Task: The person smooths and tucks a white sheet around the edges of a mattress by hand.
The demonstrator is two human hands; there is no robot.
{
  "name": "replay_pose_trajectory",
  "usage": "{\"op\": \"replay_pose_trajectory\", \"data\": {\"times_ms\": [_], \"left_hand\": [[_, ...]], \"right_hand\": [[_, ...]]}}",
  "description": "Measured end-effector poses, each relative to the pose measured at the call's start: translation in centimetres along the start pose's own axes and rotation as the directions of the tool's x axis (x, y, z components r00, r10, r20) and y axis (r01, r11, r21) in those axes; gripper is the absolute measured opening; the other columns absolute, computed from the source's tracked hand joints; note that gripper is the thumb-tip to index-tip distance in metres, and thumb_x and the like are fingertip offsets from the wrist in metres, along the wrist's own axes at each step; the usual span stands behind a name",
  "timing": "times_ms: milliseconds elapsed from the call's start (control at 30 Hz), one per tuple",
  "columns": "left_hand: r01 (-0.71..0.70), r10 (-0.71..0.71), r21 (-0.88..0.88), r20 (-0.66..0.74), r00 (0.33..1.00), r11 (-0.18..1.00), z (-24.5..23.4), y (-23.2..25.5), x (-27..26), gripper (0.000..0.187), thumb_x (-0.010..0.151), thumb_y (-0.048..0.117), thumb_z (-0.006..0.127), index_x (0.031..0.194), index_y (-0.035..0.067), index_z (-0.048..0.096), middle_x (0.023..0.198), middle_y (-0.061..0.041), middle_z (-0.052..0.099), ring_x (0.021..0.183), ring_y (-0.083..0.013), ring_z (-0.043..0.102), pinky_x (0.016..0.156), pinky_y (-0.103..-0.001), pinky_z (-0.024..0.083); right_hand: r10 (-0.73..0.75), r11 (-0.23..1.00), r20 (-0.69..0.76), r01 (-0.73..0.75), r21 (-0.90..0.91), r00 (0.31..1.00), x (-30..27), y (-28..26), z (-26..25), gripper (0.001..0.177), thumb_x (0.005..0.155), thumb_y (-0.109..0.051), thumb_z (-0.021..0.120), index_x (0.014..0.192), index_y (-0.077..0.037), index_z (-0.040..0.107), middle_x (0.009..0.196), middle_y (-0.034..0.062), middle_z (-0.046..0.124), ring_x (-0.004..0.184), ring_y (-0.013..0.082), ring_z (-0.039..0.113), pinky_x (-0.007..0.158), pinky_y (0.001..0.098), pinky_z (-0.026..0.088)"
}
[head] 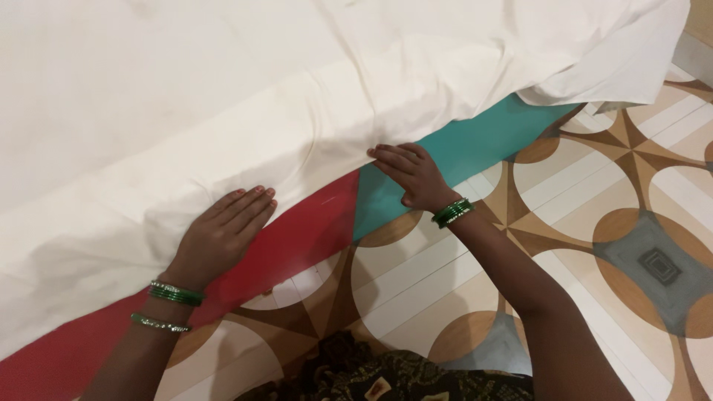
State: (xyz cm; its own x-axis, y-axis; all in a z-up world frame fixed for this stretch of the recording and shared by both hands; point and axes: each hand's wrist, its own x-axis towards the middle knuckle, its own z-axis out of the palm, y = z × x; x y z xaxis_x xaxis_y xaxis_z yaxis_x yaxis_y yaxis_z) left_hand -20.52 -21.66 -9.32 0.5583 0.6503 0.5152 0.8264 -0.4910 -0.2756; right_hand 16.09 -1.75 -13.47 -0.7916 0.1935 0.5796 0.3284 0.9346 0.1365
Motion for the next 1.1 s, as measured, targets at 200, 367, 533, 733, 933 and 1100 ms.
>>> {"op": "replay_pose_trajectory", "data": {"times_ms": [200,367,533,733,933,1100], "left_hand": [[0.022,-0.023,-0.013,-0.074,0.997,1.0,-0.2,1.3,0.4,0.044,0.091,0.027,0.071,0.128,0.006,0.067,0.138,-0.01,0.064,0.132,-0.0251,0.057,0.111,-0.043,0.045],[0.097,-0.101,-0.034,-0.178,0.979,0.995,0.6,3.2,2.7,0.045,0.092,0.026,0.074,0.129,0.003,0.066,0.132,-0.013,0.064,0.121,-0.0269,0.06,0.101,-0.042,0.049],[0.155,-0.179,-0.127,-0.208,0.962,0.98,2.6,5.4,6.4,0.048,0.093,0.021,0.074,0.134,-0.002,0.064,0.124,-0.013,0.061,0.113,-0.028,0.059,0.097,-0.04,0.05],[0.246,-0.259,-0.105,-0.137,0.956,0.964,4.3,6.0,7.8,0.051,0.09,0.023,0.07,0.132,-0.004,0.061,0.124,-0.014,0.06,0.113,-0.0289,0.058,0.096,-0.042,0.049],[0.291,-0.288,0.018,-0.101,0.952,0.956,4.8,6.6,8.0,0.054,0.092,0.026,0.068,0.134,-0.006,0.06,0.127,-0.016,0.06,0.111,-0.0298,0.057,0.098,-0.041,0.05],[0.289,-0.281,0.062,-0.113,0.953,0.955,4.5,6.6,8.4,0.053,0.092,0.027,0.069,0.134,-0.004,0.061,0.126,-0.015,0.06,0.111,-0.0291,0.058,0.095,-0.042,0.049]], "right_hand": [[0.087,0.992,-0.021,-0.085,0.089,0.996,0.8,-0.9,-0.1,0.091,0.055,0.007,0.052,0.145,-0.008,0.051,0.149,0.0063,0.056,0.141,0.0241,0.051,0.118,0.0461,0.039],[0.155,0.986,-0.049,-0.152,0.066,0.987,1.8,-2.1,0.3,0.089,0.056,0.01,0.053,0.143,-0.007,0.053,0.135,0.0101,0.058,0.133,0.0313,0.052,0.116,0.0461,0.041],[0.188,0.979,-0.091,-0.179,0.101,0.978,2.6,-2.5,0.9,0.076,0.059,0.006,0.056,0.133,-0.009,0.059,0.13,0.0088,0.057,0.129,0.0321,0.052,0.113,0.0456,0.043],[0.189,0.979,-0.105,-0.196,-0.052,0.976,2.9,-3.0,1.4,0.073,0.063,0.006,0.054,0.134,-0.005,0.06,0.137,0.0106,0.057,0.132,0.0311,0.052,0.116,0.0483,0.041],[0.227,0.96,-0.14,-0.245,-0.136,0.964,4.0,-3.0,3.1,0.054,0.075,0.003,0.063,0.128,-0.009,0.063,0.127,0.0096,0.058,0.124,0.0318,0.053,0.113,0.0489,0.04],[0.275,0.937,-0.142,-0.298,-0.18,0.951,4.4,-3.4,4.0,0.05,0.08,0.003,0.066,0.126,-0.013,0.063,0.122,0.0083,0.055,0.122,0.0316,0.051,0.114,0.0485,0.039]]}}
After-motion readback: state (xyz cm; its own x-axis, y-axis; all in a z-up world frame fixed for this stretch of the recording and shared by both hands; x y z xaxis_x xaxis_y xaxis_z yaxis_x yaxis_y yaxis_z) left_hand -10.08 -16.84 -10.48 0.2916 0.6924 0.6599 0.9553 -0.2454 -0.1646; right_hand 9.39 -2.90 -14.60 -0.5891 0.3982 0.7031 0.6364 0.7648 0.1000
